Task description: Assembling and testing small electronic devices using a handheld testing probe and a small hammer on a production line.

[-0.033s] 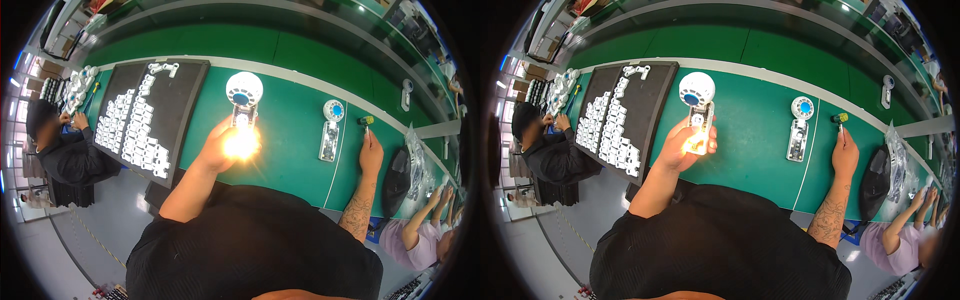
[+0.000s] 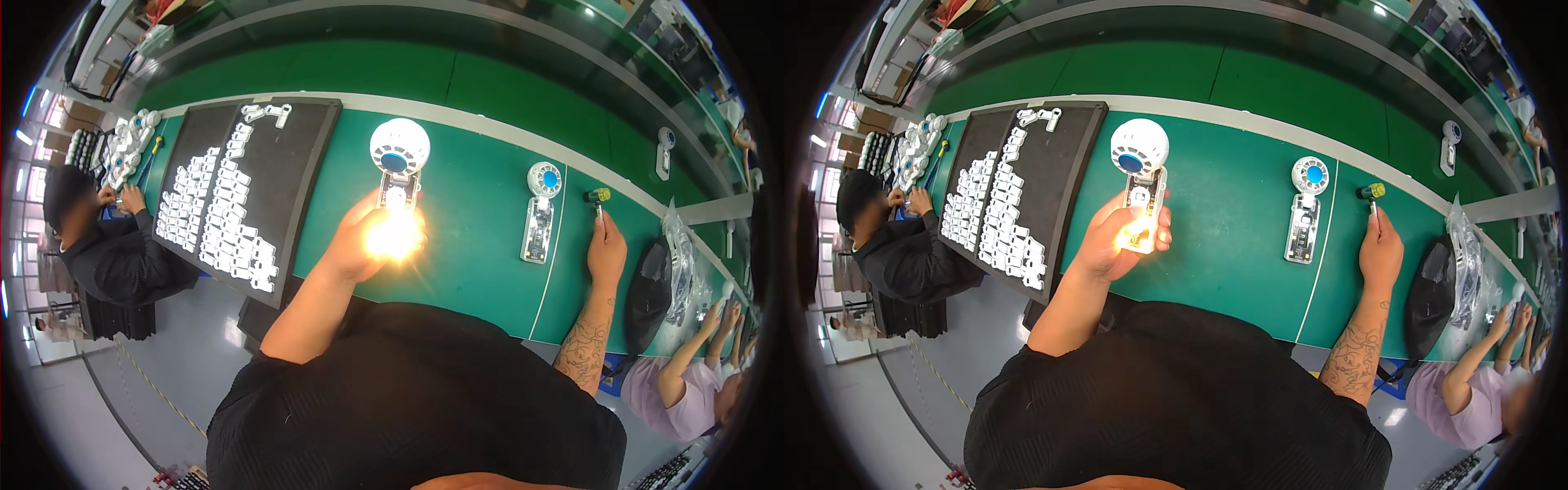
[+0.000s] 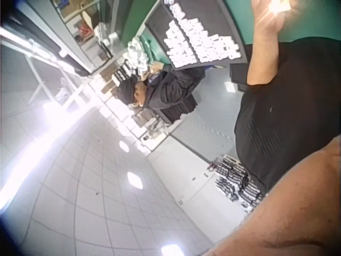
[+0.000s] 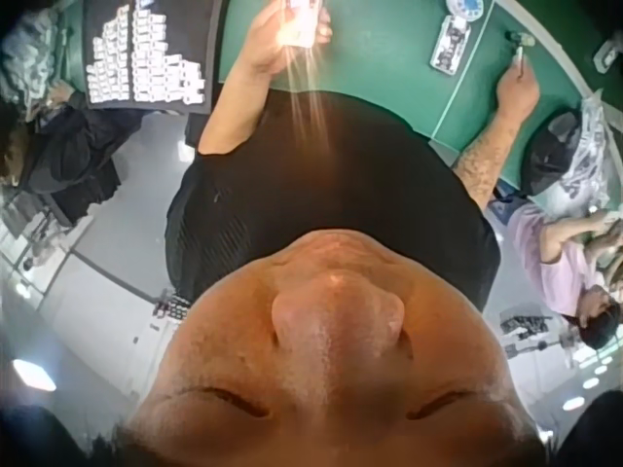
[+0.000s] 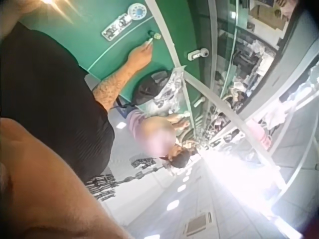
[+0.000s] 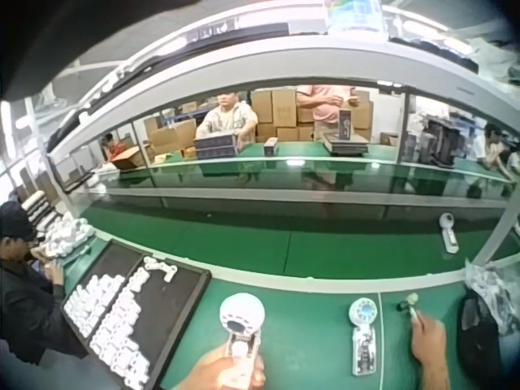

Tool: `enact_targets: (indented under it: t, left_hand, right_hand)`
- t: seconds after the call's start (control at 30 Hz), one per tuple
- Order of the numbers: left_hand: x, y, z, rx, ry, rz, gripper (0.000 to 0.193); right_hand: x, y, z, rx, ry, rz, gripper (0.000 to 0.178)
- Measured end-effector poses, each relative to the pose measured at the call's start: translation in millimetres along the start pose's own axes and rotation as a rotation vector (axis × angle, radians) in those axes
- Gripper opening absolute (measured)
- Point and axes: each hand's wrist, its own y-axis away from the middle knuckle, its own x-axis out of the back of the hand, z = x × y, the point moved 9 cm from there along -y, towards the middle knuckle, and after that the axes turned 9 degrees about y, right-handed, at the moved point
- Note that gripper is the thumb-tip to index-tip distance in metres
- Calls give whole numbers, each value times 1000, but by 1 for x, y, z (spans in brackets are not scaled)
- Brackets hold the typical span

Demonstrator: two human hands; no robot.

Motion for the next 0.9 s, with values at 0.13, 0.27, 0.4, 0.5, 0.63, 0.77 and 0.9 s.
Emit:
enact_targets:
  t: [0.13,0.27,0.4,0.5,0.63,0.77,0.9]
  left_hand:
    - [1,-6,-3,22,-32,43,44]
    - [2,-8,-4,26,-43,71,43]
    - [18,-15,-9,51,34,168,42]
    - [33,-22,-11,67,103,167,40]
    - [40,-26,-9,72,143,106,36]
    - [29,-23,-13,35,87,155,32]
    - [21,-41,-10,55,42,125,33]
  right_hand:
    - [5,0,-3,-9,2,4,35]
    - [6,1,-2,-8,2,10,35]
    - [7,2,-7,-56,-17,-45,35]
    - [5,-2,-5,-42,-21,-38,35]
    - [5,-3,-1,22,-26,20,35]
    - [10,3,-2,0,-62,-5,34]
    - [12,2,1,4,-71,-15,34]
